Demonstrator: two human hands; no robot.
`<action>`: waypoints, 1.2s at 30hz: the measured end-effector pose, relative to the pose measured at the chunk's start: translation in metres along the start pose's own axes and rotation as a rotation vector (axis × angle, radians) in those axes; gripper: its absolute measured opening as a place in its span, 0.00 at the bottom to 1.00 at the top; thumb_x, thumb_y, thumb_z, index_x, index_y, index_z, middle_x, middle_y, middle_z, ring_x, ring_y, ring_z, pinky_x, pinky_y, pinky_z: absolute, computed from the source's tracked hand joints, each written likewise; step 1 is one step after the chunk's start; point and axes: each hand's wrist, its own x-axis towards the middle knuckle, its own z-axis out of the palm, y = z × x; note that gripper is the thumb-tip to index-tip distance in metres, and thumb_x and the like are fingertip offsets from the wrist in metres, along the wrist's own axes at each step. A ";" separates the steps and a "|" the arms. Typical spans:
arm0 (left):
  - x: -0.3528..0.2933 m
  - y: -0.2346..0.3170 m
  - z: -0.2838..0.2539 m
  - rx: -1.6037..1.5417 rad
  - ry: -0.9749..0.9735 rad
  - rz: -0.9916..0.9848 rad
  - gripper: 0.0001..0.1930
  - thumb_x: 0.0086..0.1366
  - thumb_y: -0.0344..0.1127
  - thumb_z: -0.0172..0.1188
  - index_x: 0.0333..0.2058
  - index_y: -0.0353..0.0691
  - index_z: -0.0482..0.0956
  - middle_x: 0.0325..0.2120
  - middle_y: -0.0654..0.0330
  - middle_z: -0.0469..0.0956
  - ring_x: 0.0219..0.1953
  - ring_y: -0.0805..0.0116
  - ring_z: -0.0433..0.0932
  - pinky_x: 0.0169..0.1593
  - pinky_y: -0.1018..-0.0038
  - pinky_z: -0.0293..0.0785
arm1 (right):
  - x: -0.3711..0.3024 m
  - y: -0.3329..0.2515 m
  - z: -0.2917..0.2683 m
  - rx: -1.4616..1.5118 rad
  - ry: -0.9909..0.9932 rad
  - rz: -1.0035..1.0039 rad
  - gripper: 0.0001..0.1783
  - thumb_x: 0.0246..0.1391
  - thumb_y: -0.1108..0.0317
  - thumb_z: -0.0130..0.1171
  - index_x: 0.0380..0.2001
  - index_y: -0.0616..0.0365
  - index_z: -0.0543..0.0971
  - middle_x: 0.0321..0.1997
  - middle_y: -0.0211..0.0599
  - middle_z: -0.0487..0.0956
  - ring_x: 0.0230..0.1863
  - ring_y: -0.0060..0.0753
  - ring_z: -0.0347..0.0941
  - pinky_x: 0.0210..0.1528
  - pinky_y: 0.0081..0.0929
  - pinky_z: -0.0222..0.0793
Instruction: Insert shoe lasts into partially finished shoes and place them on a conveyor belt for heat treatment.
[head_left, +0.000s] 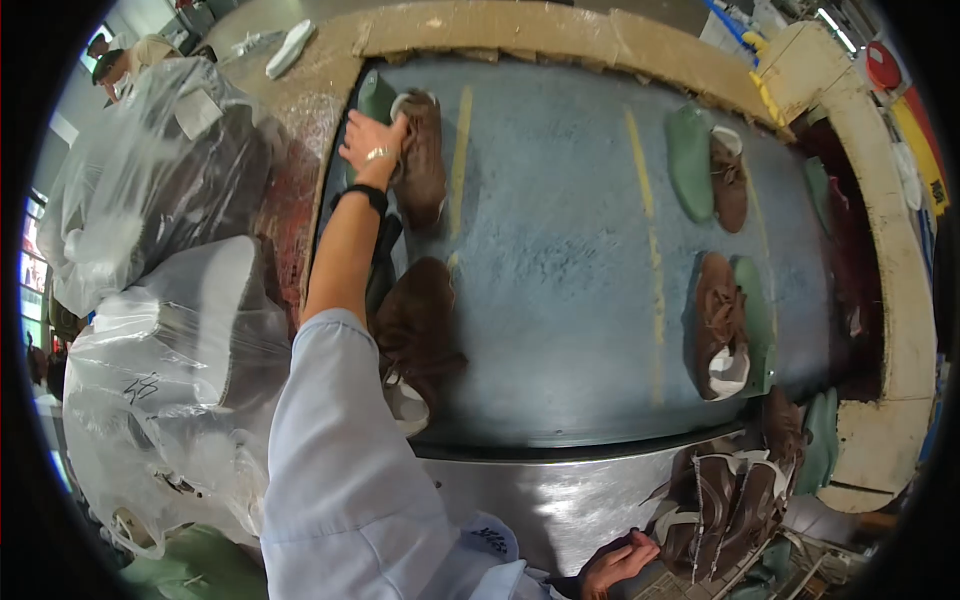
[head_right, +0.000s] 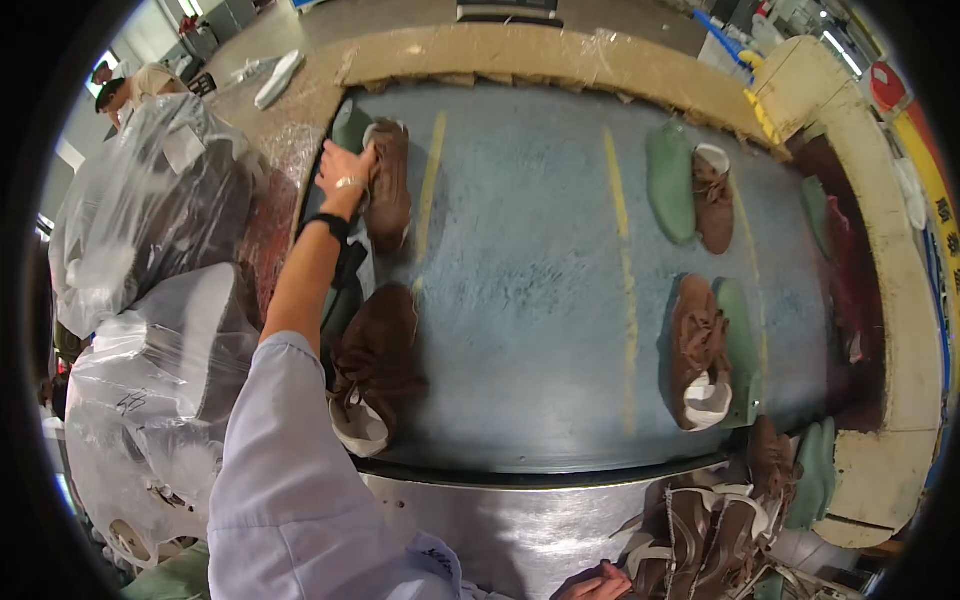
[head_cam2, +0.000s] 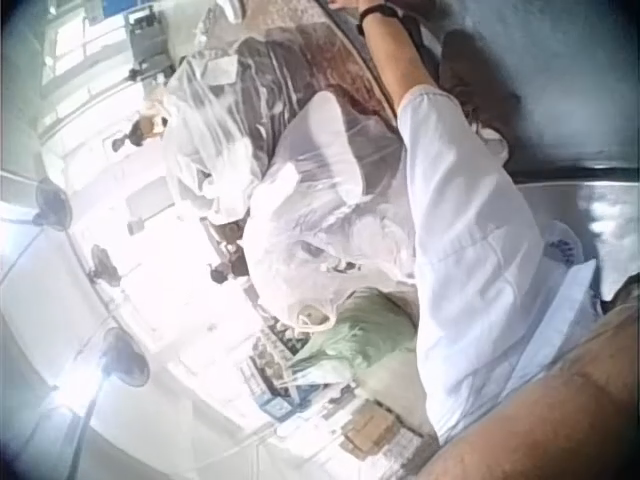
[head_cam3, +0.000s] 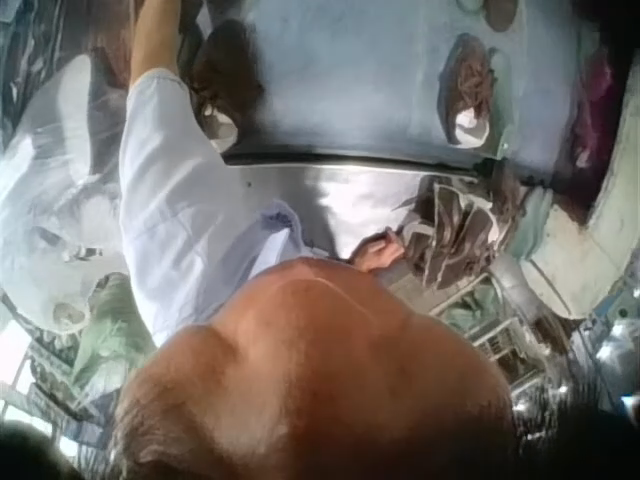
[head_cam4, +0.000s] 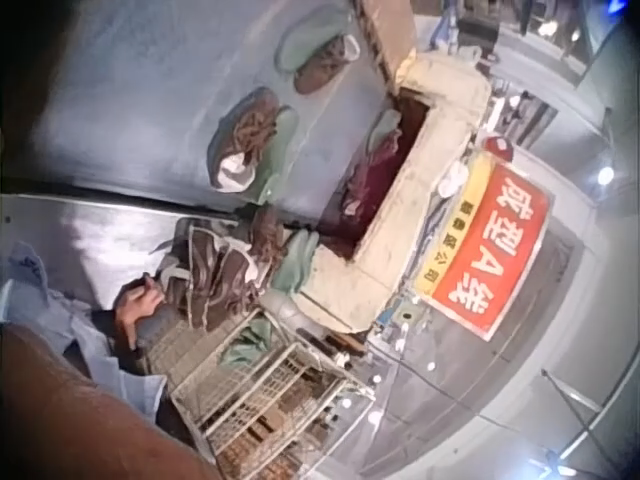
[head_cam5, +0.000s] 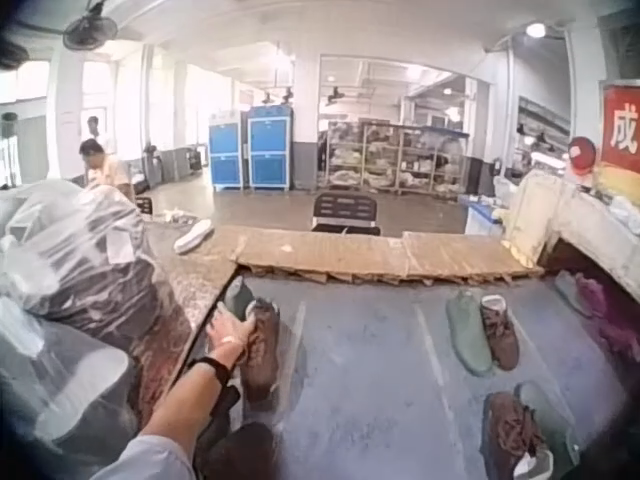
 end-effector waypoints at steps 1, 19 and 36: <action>-0.005 0.018 -0.013 -0.006 -0.121 -0.061 0.42 0.50 0.63 0.64 0.55 0.36 0.66 0.52 0.48 0.74 0.55 0.51 0.73 0.60 0.49 0.60 | 0.000 -0.005 -0.002 -0.025 -0.012 0.008 0.13 0.60 0.68 0.43 0.32 0.70 0.69 0.36 0.48 0.65 0.39 0.45 0.66 0.45 0.38 0.65; -0.067 0.001 -0.048 0.213 -0.318 0.849 0.26 0.60 0.50 0.59 0.58 0.59 0.73 0.72 0.60 0.43 0.72 0.44 0.42 0.68 0.40 0.41 | 0.003 0.006 0.003 0.024 -0.057 -0.005 0.14 0.59 0.68 0.41 0.33 0.70 0.71 0.36 0.49 0.66 0.41 0.49 0.66 0.47 0.40 0.64; -0.095 -0.005 -0.182 0.274 -0.603 1.064 0.35 0.61 0.67 0.52 0.62 0.57 0.69 0.68 0.53 0.58 0.70 0.51 0.55 0.67 0.42 0.48 | 0.007 0.009 -0.001 0.149 0.054 0.004 0.12 0.49 0.82 0.45 0.34 0.65 0.78 0.37 0.46 0.72 0.42 0.50 0.72 0.45 0.42 0.70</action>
